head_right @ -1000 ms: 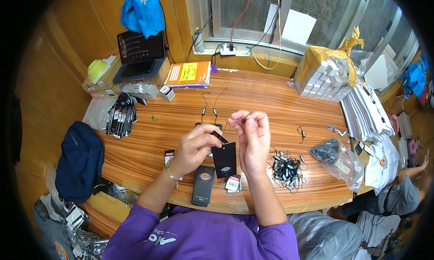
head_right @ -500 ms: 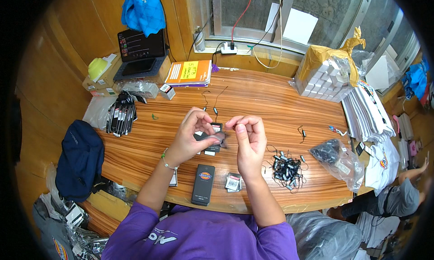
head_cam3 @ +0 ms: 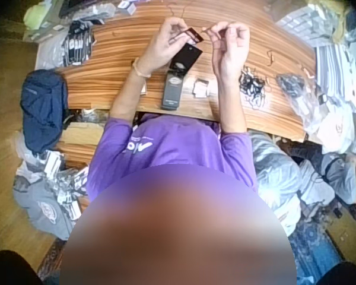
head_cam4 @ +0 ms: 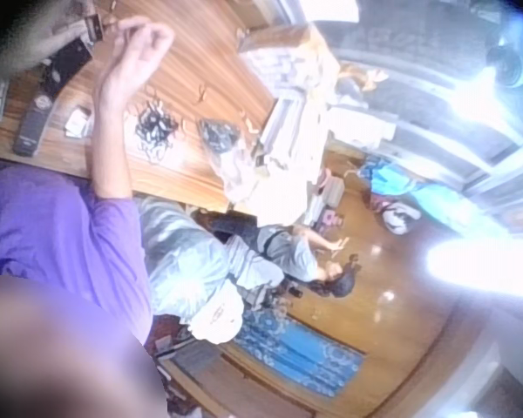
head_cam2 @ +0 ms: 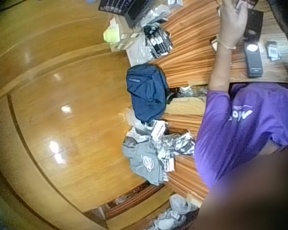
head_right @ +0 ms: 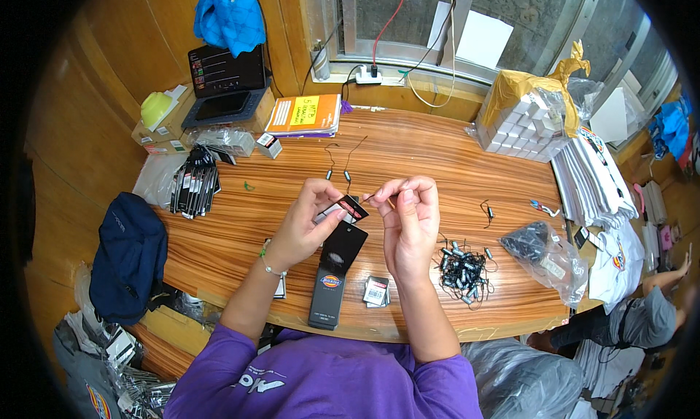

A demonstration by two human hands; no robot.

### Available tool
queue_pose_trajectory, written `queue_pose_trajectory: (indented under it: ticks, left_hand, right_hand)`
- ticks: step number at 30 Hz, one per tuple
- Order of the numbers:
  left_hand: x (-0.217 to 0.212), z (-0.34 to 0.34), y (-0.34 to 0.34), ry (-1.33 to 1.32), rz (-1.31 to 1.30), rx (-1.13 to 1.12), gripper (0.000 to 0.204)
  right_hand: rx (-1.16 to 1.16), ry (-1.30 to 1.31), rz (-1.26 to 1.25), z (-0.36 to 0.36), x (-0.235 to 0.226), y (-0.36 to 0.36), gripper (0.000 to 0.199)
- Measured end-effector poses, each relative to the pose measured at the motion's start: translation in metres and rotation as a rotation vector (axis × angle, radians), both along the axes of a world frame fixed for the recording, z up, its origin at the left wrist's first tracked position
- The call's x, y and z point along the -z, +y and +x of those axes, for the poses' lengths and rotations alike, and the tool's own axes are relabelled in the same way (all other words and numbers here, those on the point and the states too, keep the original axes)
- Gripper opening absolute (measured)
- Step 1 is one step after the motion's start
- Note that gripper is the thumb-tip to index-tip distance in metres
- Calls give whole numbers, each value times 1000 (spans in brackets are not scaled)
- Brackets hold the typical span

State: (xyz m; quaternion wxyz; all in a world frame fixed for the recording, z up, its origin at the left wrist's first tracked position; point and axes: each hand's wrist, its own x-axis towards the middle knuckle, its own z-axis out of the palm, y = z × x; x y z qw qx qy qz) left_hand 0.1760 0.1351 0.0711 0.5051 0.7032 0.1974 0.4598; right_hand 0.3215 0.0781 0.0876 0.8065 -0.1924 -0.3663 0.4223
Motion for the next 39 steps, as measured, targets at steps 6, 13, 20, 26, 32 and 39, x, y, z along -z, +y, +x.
queue_pose_trajectory:
  ticks: [6,13,20,26,32,39]
  left_hand:
    - [-15,-9,4,183,305,-47,12]
    - [-16,-9,1,216,227,23,15]
    - [-15,-12,3,208,255,37,17]
    - [-11,-16,5,220,179,57,13]
    - [-17,-14,0,190,281,-93,14]
    - [-23,-10,-6,237,328,-214,14]
  right_hand:
    - [-1,-78,-17,2,5,-6,9]
    - [-167,-8,7,4,-1,-7,12]
    - [-123,43,-57,14,4,-4,11]
    - [-144,56,-52,14,5,-4,10]
    - [5,-66,-117,6,6,-5,7]
    - [435,-1028,-83,-12,11,-10,9]
